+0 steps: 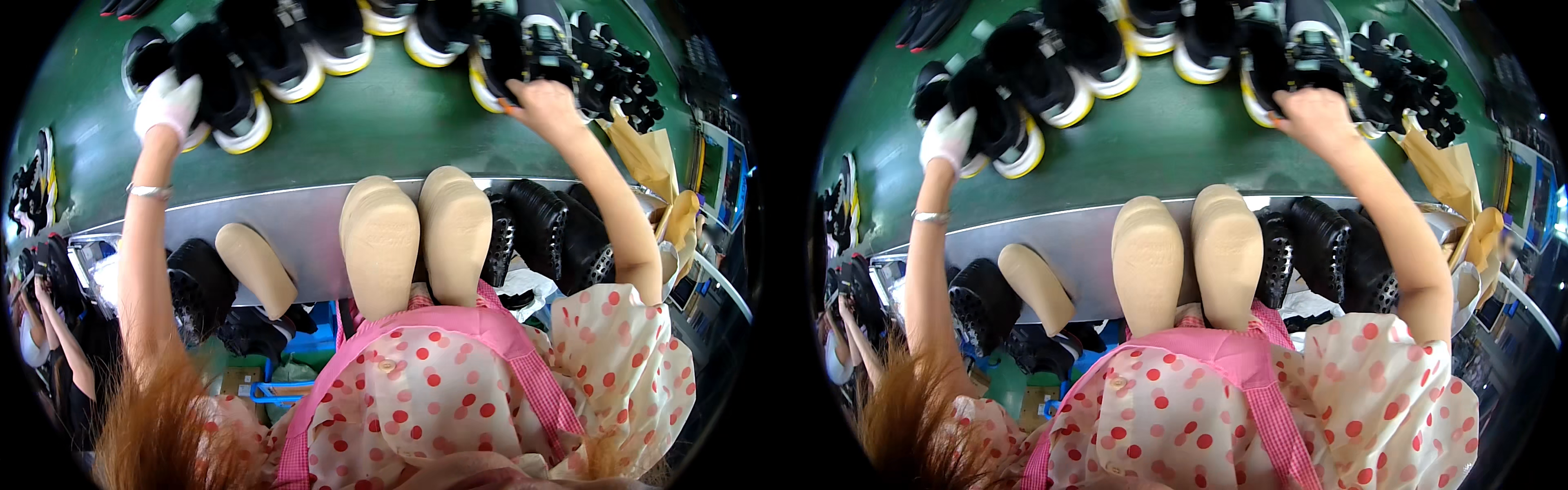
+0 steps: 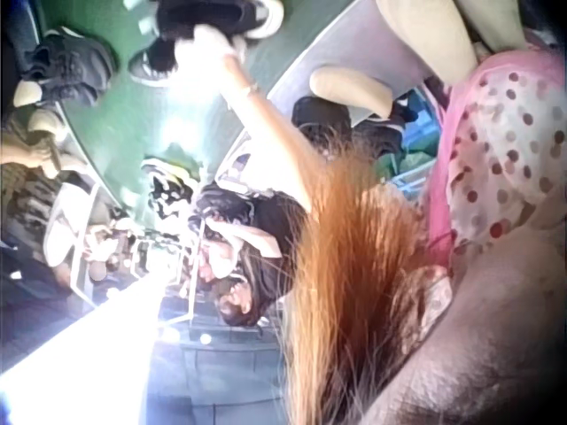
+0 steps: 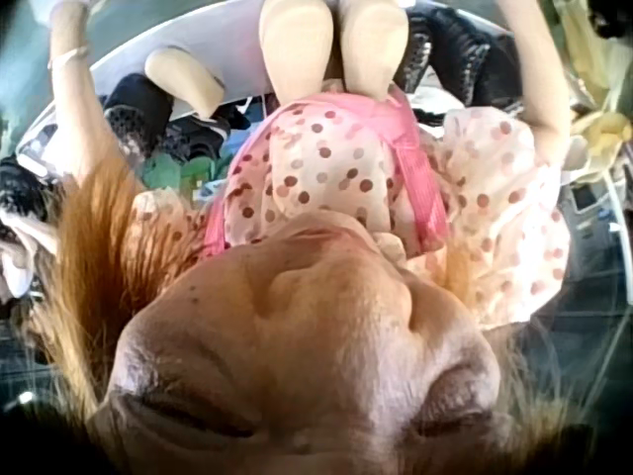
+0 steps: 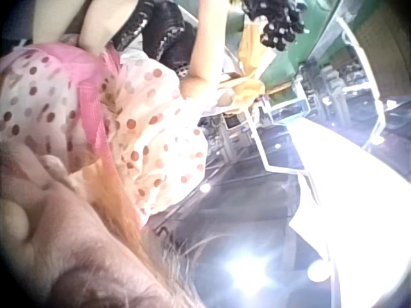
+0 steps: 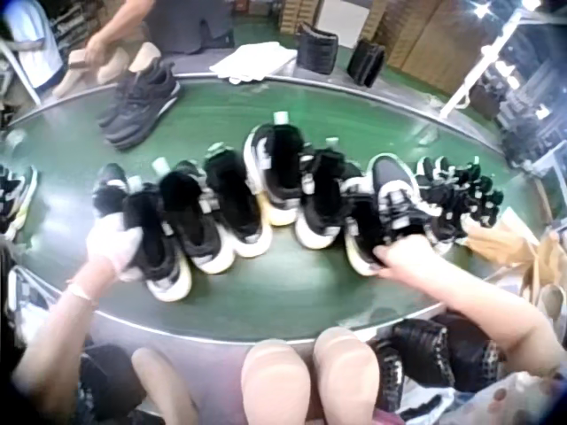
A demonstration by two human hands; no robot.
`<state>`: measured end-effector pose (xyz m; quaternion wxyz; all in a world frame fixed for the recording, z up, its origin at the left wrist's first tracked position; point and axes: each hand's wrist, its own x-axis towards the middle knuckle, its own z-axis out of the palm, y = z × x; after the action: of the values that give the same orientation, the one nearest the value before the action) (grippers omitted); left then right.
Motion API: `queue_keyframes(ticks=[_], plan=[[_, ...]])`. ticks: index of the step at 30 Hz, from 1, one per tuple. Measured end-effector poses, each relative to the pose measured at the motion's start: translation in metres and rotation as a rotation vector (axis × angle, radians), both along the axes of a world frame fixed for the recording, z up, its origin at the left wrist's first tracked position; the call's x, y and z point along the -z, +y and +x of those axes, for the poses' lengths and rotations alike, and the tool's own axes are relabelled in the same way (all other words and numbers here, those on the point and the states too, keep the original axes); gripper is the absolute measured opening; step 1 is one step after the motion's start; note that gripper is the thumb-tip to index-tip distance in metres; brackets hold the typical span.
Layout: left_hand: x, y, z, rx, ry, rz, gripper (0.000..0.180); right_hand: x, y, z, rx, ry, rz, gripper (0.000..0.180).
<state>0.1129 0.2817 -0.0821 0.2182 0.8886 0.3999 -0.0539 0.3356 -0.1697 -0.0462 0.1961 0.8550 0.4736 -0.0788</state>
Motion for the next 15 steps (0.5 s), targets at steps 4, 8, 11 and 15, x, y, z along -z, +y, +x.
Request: queue_keyframes(ticks=[4,8,11,15], plan=[[0.011,-0.033,0.033,0.093,-0.014,-0.011,0.046,-0.01,-0.03,0.041,-0.006,-0.063,-0.083,0.033],[0.027,-0.063,0.052,0.014,0.038,-0.042,0.047,0.02,-0.045,0.087,-0.043,-0.043,-0.045,0.034],[0.028,-0.066,0.05,0.045,0.006,-0.098,0.054,0.052,-0.06,0.112,-0.032,-0.057,-0.024,0.034],[0.0,-0.057,0.03,0.166,0.104,-0.149,0.062,-0.024,-0.001,0.063,0.334,0.0,-0.296,0.057]])
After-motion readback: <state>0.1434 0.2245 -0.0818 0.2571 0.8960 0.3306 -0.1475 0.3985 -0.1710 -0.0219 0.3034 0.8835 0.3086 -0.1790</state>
